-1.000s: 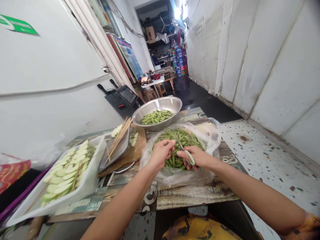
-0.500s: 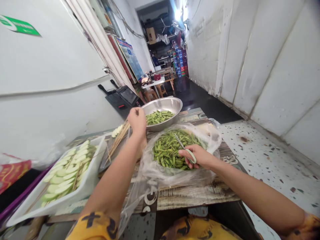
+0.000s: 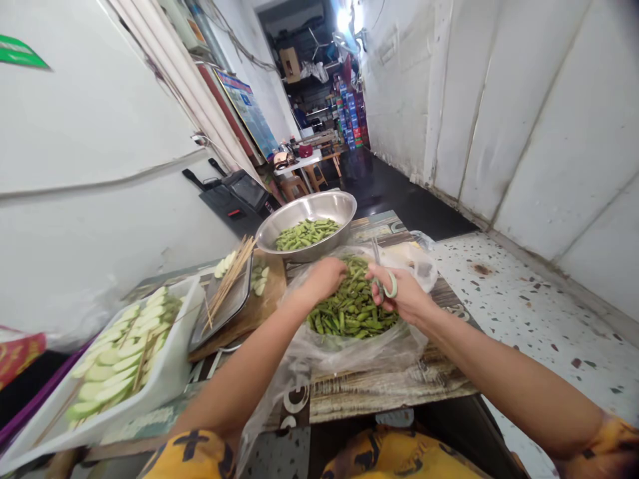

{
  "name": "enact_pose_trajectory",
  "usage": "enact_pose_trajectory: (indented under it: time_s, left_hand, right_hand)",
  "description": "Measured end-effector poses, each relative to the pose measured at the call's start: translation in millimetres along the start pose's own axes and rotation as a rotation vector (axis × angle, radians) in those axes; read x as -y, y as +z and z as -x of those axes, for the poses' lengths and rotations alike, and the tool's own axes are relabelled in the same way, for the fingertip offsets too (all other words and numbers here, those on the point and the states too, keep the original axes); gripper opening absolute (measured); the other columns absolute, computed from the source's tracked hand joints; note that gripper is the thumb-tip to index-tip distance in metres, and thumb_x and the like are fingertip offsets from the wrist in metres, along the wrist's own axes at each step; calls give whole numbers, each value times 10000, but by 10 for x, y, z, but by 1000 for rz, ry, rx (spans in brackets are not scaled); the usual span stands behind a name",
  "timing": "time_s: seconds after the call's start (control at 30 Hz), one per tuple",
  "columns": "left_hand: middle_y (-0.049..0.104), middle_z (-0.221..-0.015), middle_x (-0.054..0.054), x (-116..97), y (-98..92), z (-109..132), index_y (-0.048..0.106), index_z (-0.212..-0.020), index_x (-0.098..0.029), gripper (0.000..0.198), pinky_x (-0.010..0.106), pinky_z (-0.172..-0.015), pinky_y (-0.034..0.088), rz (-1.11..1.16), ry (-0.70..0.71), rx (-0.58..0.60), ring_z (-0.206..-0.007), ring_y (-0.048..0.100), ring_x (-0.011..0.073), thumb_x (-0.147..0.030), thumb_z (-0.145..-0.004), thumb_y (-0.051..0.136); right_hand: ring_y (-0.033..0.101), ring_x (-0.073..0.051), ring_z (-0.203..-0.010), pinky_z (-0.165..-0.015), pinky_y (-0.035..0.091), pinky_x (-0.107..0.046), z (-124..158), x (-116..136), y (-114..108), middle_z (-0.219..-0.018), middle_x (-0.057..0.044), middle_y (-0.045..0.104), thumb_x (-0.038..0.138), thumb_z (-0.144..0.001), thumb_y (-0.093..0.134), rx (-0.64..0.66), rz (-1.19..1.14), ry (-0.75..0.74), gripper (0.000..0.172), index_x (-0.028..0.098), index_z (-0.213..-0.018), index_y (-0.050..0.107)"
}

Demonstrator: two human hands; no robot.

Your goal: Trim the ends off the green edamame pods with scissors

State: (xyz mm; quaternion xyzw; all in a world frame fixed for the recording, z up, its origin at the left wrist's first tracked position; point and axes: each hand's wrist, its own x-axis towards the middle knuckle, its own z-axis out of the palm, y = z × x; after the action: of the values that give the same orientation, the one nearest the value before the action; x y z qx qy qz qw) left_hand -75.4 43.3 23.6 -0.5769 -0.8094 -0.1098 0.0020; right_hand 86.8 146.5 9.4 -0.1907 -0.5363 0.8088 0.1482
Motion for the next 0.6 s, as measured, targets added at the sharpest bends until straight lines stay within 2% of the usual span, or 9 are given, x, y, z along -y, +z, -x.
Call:
enact_pose_trajectory:
  time_s: [0.13,0.2,0.27,0.33,0.4,0.5,0.57,0.6]
  left_hand:
    - [690,-834,100,17,8,-9,724,-885,-176,227,320,-797,451,-67,-25,72,-823,616,240,-162,-723,565]
    - [691,-844,101,-2,-65,31,724,-886,-176,227,321,-809,449,-69,-39,31,-840,616,239,-175,-730,560]
    - [694,-859,105,-30,-152,96,717,-890,-159,227,329,-822,448,-12,-117,-74,-850,618,237,-195,-741,549]
    - [696,-830,95,-58,-220,170,704,-886,-142,225,326,-797,462,124,-247,-163,-807,627,220,-213,-743,546]
    - [687,-744,71,-88,-241,238,687,-860,-133,207,302,-711,485,325,-379,-184,-703,629,187,-211,-737,540]
    - [671,-679,56,-144,-189,314,645,-820,-127,163,259,-582,489,673,-512,-109,-601,620,151,-182,-743,512]
    - [687,-733,62,-176,-141,356,624,-820,-131,144,249,-603,502,817,-531,-67,-641,642,144,-145,-739,505]
    - [695,-771,63,-185,-127,379,623,-827,-137,147,252,-642,509,815,-515,-75,-682,651,144,-131,-732,510]
  right_hand:
    - [482,-65,-374,-253,248,-118,6,-30,15,-517,17,531,508,-746,643,26,19,13,400,119,-821,592]
    - [481,-65,-369,-250,249,-119,10,-33,18,-517,16,533,499,-763,631,55,41,40,385,120,-816,589]
    - [494,-73,-371,-245,256,-124,22,-33,23,-522,8,543,494,-770,628,127,80,89,377,121,-809,588]
    - [515,-87,-387,-243,267,-131,46,-29,34,-534,-4,555,505,-764,632,216,108,155,387,123,-806,590]
    - [525,-94,-402,-245,274,-134,78,-22,53,-546,-12,562,521,-760,630,275,116,213,402,124,-806,590]
    - [521,-91,-405,-245,277,-132,123,-9,83,-548,-13,561,525,-766,621,305,132,255,403,124,-800,590]
    - [523,-91,-408,-245,286,-132,138,1,92,-552,-16,563,518,-774,617,309,143,259,398,121,-804,593]
    - [525,-92,-411,-245,291,-132,139,9,92,-555,-16,564,512,-779,614,305,140,255,395,119,-811,593]
